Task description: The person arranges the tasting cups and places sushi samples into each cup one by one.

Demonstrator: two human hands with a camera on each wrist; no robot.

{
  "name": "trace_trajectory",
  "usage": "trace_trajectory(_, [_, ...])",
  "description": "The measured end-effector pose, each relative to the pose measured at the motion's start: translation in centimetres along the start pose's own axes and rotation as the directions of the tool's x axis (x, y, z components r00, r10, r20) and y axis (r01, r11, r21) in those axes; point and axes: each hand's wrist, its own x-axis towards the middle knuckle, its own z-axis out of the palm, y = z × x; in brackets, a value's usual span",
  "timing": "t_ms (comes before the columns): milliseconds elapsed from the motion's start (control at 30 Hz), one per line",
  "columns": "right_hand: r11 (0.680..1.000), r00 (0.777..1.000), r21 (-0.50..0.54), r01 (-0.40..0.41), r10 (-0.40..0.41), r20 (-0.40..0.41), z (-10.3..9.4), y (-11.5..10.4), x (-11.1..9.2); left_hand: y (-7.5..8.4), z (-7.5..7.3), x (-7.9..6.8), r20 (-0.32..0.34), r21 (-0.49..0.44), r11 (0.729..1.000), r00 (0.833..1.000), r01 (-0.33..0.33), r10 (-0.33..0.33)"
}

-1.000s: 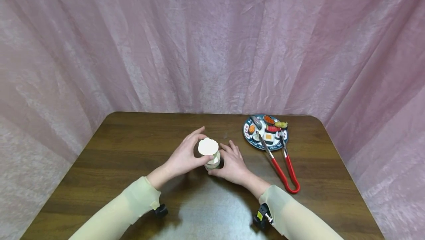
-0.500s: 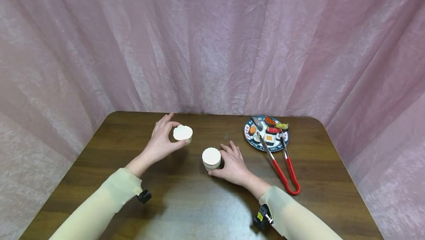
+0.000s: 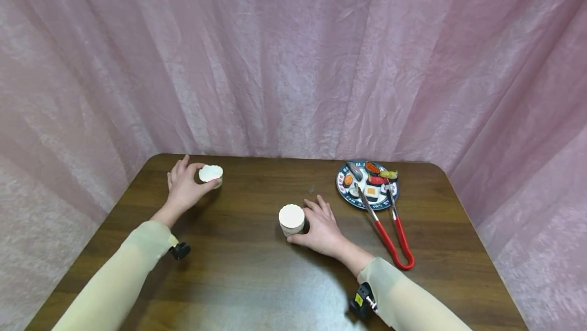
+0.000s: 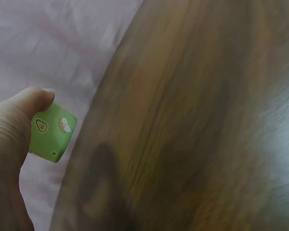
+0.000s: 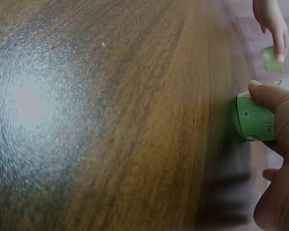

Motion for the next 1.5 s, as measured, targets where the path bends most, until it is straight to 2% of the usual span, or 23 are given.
trace_trajectory(133, [1.000,1.000,0.001,0.000,0.000,-0.005,0.1,0.1,0.0,-1.2,-0.4,1.0,-0.021,0.000,0.999,0.998,0.051,-0.051])
trace_trajectory(367, [1.000,1.000,0.006,0.001,-0.001,-0.010,0.1,0.0,-0.1,-2.6,-0.1,2.0,-0.028,0.008,0.986,0.986,0.164,-0.164])
trace_trajectory(767, [1.000,1.000,0.013,-0.010,0.010,-0.006,0.0,-0.1,-0.2,-3.3,0.9,2.5,0.023,0.017,0.978,0.978,0.209,-0.210])
trace_trajectory(1000, [1.000,1.000,0.010,-0.012,0.012,-0.008,0.1,-0.2,-0.2,-2.7,0.7,2.2,0.014,-0.010,0.979,0.979,0.203,-0.203])
trace_trajectory(1200, [1.000,1.000,0.013,-0.013,0.013,-0.004,0.2,-0.4,-0.1,-3.3,0.6,2.0,0.021,-0.017,0.981,0.981,0.194,-0.194])
trace_trajectory(1333, [1.000,1.000,0.016,-0.012,0.012,-0.006,0.1,-0.4,-0.1,-3.5,0.4,2.3,-0.007,-0.007,0.988,0.988,0.157,-0.157])
trace_trajectory(1500, [1.000,1.000,0.009,-0.007,0.008,-0.010,-0.1,-0.4,-0.2,-3.1,-0.2,2.4,-0.033,-0.005,0.994,0.994,0.106,-0.106])
